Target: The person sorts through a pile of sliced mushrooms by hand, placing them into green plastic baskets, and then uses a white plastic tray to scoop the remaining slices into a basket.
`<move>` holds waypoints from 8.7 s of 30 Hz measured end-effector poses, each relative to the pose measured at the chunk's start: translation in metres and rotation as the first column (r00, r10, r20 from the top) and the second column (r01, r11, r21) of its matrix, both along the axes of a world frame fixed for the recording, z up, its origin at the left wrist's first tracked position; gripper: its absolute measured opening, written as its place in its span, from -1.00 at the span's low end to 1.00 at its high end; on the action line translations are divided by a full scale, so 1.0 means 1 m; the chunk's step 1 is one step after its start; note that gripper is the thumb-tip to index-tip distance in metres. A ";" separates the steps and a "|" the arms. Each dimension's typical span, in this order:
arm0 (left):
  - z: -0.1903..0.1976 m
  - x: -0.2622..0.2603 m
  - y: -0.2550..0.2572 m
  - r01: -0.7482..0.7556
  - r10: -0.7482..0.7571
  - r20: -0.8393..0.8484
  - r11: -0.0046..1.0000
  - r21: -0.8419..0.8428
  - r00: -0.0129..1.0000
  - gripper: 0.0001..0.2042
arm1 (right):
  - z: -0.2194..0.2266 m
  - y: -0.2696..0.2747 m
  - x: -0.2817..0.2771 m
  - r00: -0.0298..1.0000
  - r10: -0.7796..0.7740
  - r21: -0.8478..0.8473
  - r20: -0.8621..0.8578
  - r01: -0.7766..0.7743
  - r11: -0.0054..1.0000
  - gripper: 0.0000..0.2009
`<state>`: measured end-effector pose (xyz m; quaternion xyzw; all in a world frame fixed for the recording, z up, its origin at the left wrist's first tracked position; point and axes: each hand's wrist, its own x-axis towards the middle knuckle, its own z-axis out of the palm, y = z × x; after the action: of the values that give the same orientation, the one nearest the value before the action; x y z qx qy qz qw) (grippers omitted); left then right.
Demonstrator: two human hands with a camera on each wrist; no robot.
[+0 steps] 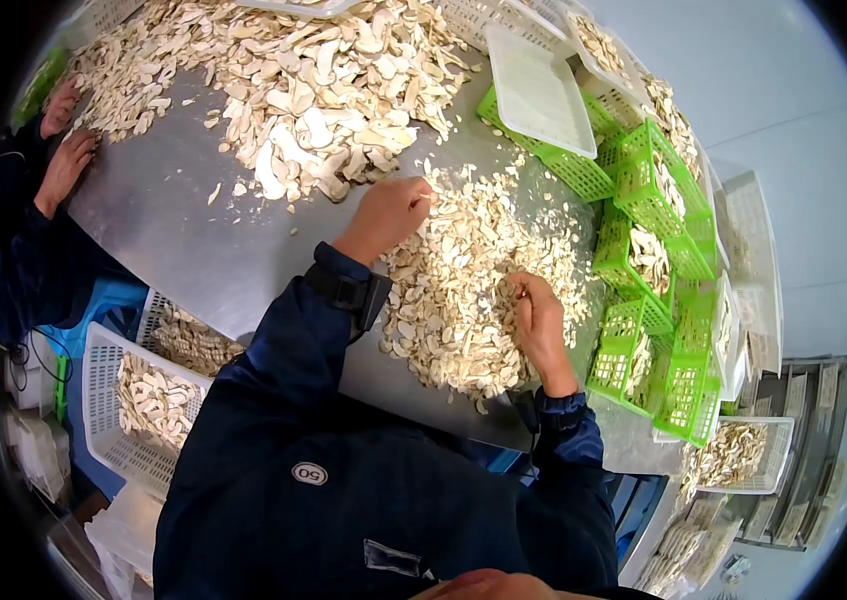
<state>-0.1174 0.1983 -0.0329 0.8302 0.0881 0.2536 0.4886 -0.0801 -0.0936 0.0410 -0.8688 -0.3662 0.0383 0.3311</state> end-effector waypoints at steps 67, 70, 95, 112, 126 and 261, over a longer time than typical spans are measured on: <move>0.002 -0.001 0.001 -0.015 0.016 0.016 0.998 -0.054 1.000 -0.85 | -0.005 0.015 -0.001 0.968 0.119 -0.057 0.219 -0.109 0.992 -0.82; -0.005 0.002 0.003 -0.014 0.015 0.060 1.000 -0.017 0.998 -0.82 | 0.000 0.013 0.005 0.993 -0.055 -0.028 0.102 0.058 0.998 -0.82; -0.003 0.002 0.003 -0.010 0.010 0.021 1.000 0.010 1.000 -0.80 | -0.014 0.007 0.012 0.997 -0.051 0.002 0.063 0.051 0.999 -0.74; -0.007 0.003 0.003 -0.010 0.009 0.028 1.000 0.011 1.000 -0.79 | 0.005 0.016 -0.001 0.978 -0.185 -0.029 -0.092 0.183 0.983 -0.66; 0.004 -0.001 0.000 0.001 -0.001 0.007 1.000 -0.013 1.000 -0.86 | -0.013 0.002 0.013 0.999 -0.036 0.080 -0.002 0.036 0.996 -0.72; 0.051 0.020 -0.183 0.658 -0.660 -0.392 0.209 0.723 0.640 -0.80 | -0.062 -0.129 0.066 0.831 -0.482 0.569 -0.277 0.546 0.615 -0.84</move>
<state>-0.0977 0.0151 0.0177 0.9095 -0.4019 0.0317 0.1019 -0.0138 -0.2224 -0.0210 -0.7726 -0.0766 -0.1402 0.6145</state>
